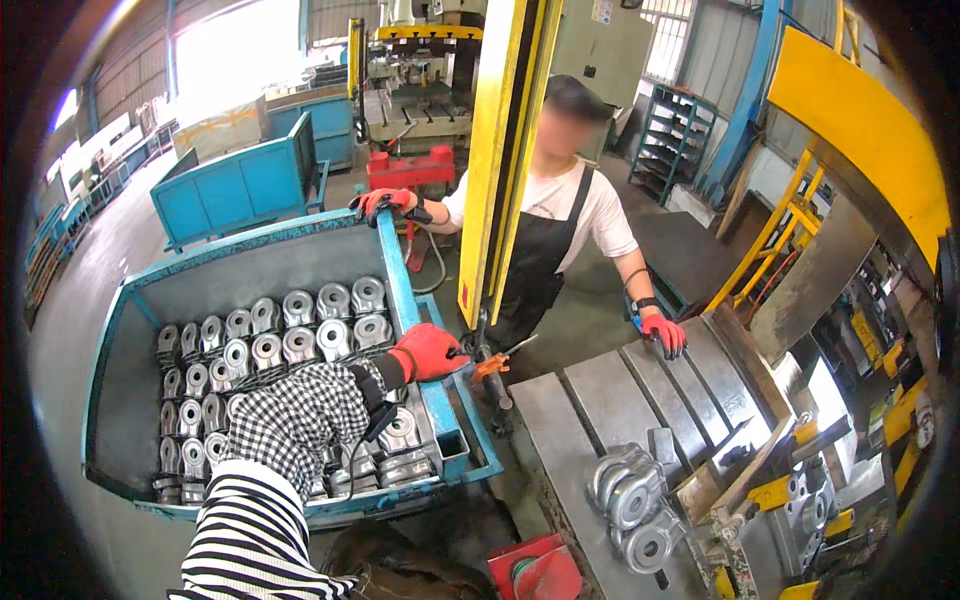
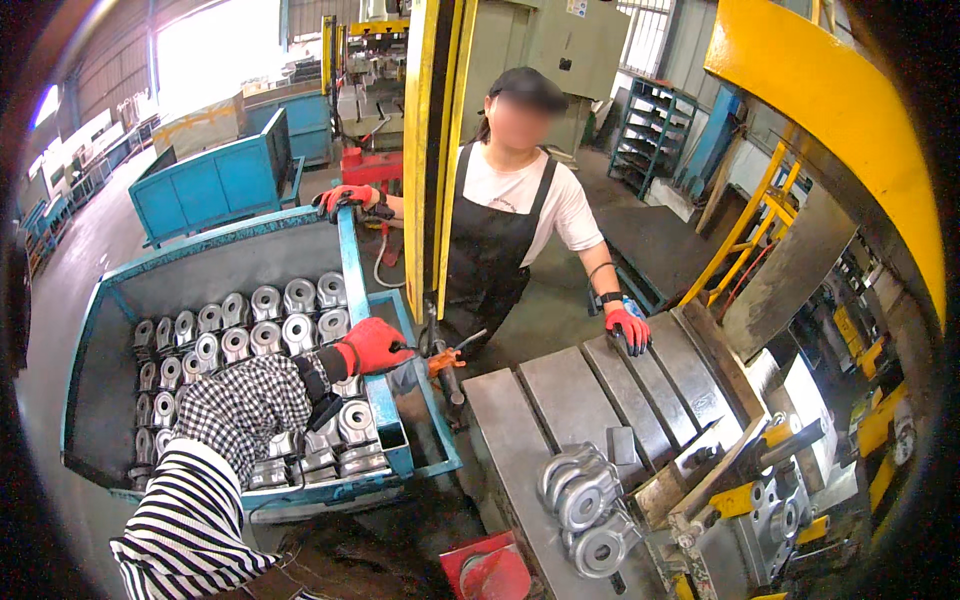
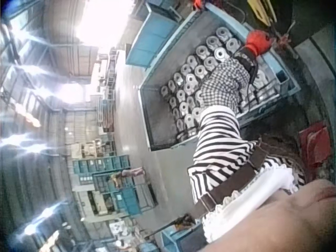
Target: Transferring and organizing metal bearing housings from a large storage bin onto a machine work table.
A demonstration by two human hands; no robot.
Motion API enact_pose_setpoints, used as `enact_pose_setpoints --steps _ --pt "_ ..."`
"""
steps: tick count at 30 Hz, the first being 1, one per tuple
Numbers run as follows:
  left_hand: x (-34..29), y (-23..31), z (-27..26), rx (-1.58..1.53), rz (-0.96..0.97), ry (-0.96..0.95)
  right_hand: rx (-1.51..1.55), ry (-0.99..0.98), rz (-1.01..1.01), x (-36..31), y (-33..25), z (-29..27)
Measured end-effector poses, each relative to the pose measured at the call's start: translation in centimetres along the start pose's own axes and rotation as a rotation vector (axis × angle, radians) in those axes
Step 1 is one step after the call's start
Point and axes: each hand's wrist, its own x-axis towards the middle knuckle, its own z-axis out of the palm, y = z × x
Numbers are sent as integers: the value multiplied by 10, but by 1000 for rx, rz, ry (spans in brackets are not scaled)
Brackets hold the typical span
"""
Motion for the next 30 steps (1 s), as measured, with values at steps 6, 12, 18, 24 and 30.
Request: enact_pose_setpoints --steps 6,12,18,24,30 --pt "0 0 6 3 14 36 94 -133 127 1 1 -1" --pt "-1 -3 4 14 8 12 211 -279 231 1 14 9" --pt "2 -2 5 18 23 -26 89 -62 124 -3 9 12" --pt "4 -1 6 13 41 -26 17 -5 30 -11 20 34" --pt "1 -10 13 -41 89 64 -51 -122 39 -17 29 51"
